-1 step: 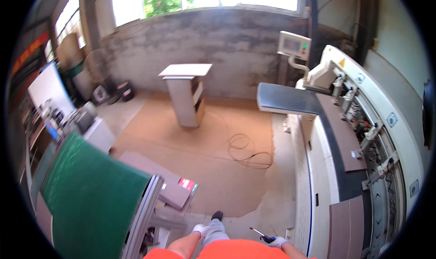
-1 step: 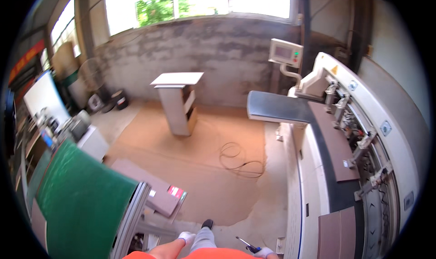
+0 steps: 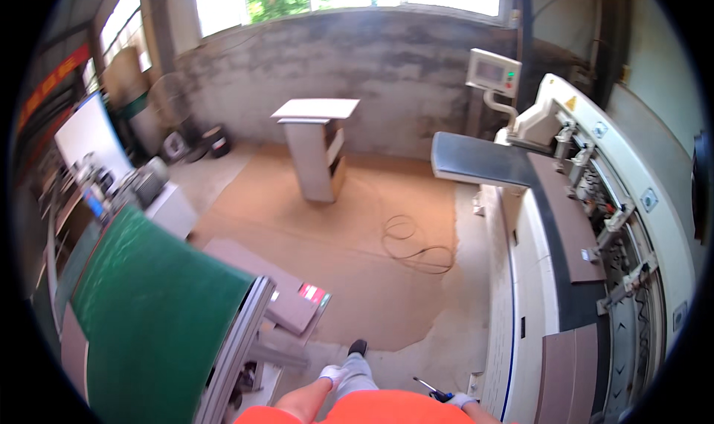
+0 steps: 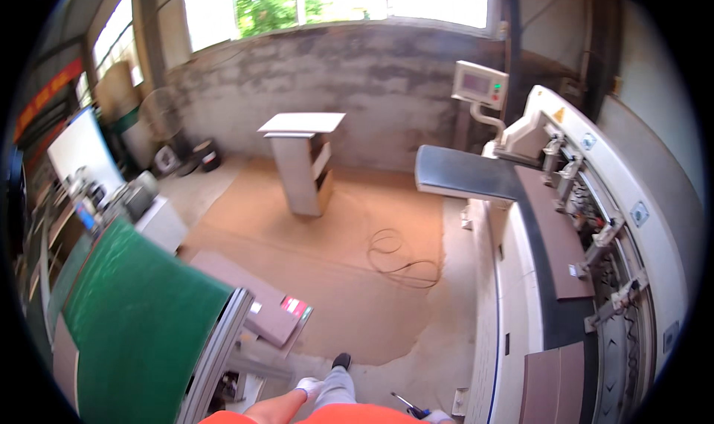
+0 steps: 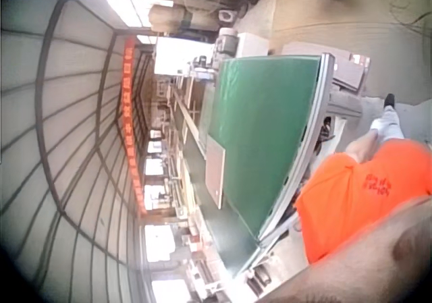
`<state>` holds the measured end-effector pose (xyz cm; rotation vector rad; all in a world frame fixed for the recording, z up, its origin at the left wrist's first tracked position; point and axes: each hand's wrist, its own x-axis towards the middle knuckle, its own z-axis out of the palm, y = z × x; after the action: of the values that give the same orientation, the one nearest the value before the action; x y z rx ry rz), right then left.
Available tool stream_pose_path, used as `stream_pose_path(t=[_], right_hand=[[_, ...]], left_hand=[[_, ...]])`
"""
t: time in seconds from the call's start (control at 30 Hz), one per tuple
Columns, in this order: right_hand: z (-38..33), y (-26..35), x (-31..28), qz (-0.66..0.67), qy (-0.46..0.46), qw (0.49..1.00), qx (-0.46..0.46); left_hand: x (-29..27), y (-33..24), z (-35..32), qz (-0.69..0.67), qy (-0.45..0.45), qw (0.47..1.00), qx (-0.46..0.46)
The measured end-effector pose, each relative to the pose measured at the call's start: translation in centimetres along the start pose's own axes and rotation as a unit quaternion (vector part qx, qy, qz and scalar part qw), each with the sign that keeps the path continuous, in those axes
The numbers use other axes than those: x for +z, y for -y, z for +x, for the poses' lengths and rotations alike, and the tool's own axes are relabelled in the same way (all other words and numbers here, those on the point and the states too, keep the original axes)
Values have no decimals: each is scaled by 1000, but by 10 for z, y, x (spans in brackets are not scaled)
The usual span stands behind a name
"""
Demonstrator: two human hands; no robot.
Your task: The person operates a CNC edge banding machine in a workshop, placing rectangular wood panels onto the machine's conveyor belt. They use a handheld tool to press a button on the machine's control panel to initiate the processing cycle. After the panels are processed, the person removes them and stacks them on a nearby table.
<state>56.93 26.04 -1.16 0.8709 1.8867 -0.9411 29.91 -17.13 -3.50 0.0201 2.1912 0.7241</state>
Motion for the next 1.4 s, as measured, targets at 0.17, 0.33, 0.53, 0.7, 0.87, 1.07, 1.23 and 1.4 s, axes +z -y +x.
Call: stream_pose_path(t=[0.17,0.33,0.53,0.7,0.87,1.07,1.23,1.4], right_hand=[[-37,-40,26,-10,-8,998,69],[-39,-9,34,-54,-13,998,28],[-20,57,51,-121,-16,992,-30],[23,106,67,-151,-24,983,-98],[17,202,110,-168,-9,975,-146],[22,221,143,-149,15,973,-177],[5,192,139,-176,-8,978,-112],[-3,136,133,-149,-65,985,-52]], left_hand=[[84,51,-105,-117,-100,985,-80],[82,95,-139,-100,-67,970,-209],[37,116,-156,-34,-60,992,-109],[12,118,-190,-196,-131,970,-55],[9,180,-215,-103,-91,980,-143],[21,274,-248,-119,-89,954,-261],[17,308,-254,-85,-69,962,-251],[-13,278,-213,-42,-68,982,-170]])
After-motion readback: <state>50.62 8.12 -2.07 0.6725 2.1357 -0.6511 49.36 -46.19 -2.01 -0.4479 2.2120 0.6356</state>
